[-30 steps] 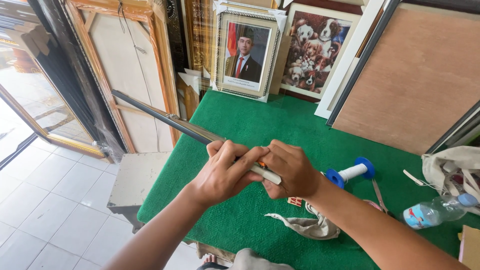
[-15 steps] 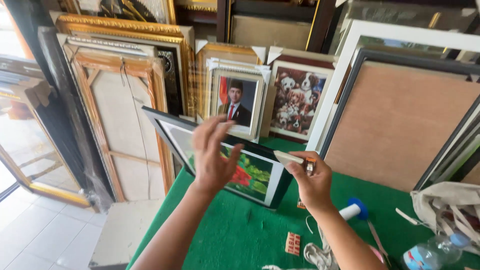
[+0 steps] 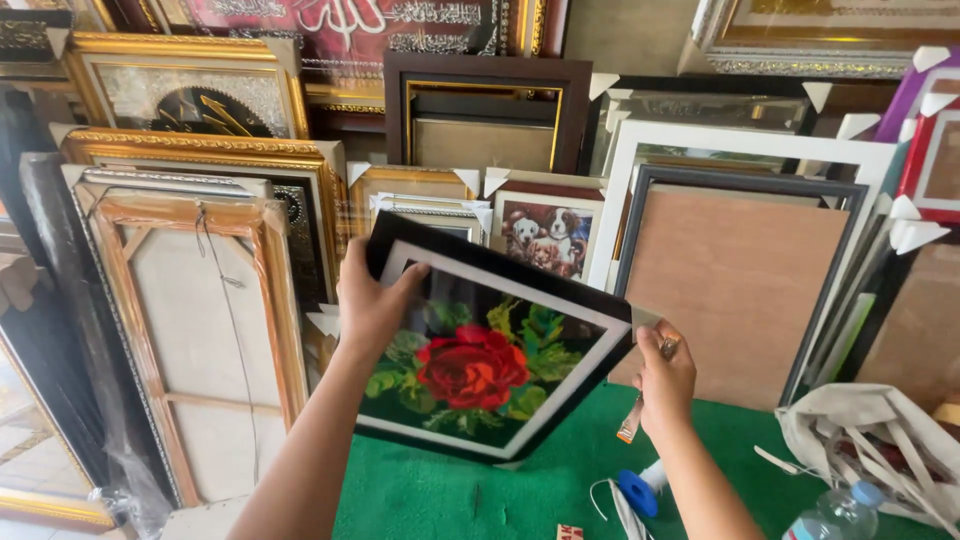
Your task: Cleaning the glass of a framed picture and applying cardboard corner protectors for final inspection and packaging.
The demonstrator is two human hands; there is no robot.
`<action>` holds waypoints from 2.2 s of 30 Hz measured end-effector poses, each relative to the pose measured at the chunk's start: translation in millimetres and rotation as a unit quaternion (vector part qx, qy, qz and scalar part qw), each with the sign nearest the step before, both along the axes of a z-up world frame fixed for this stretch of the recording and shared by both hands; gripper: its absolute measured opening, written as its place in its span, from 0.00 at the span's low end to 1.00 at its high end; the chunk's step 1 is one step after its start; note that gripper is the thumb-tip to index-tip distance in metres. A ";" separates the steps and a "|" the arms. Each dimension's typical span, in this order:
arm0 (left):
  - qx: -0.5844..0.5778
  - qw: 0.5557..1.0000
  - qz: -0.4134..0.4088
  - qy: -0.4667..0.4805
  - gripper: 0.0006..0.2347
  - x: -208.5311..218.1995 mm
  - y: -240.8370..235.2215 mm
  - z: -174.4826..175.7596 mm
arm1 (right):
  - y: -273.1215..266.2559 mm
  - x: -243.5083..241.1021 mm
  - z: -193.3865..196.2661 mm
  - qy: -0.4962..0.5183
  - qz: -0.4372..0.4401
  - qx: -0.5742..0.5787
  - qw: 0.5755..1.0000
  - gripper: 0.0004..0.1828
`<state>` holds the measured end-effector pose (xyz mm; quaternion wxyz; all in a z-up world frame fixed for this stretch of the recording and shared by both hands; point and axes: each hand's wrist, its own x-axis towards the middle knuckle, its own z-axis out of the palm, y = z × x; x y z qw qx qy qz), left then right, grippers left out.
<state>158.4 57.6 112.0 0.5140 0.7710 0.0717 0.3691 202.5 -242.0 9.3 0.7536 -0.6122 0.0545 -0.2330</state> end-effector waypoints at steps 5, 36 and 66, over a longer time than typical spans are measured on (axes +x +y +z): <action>0.262 0.963 0.004 -0.071 0.27 -0.2 -28.5 33.7 | -24.0 25.4 -103.3 0.160 -0.011 -0.187 0.969 0.20; 0.352 0.875 -0.245 0.224 0.28 36.3 -83.0 -17.1 | 10.2 -20.2 0.0 0.059 0.214 -0.016 0.975 0.10; 0.363 0.885 -0.235 0.171 0.16 37.2 -89.2 -2.2 | 54.0 9.1 10.3 -0.010 0.037 -0.224 0.974 0.07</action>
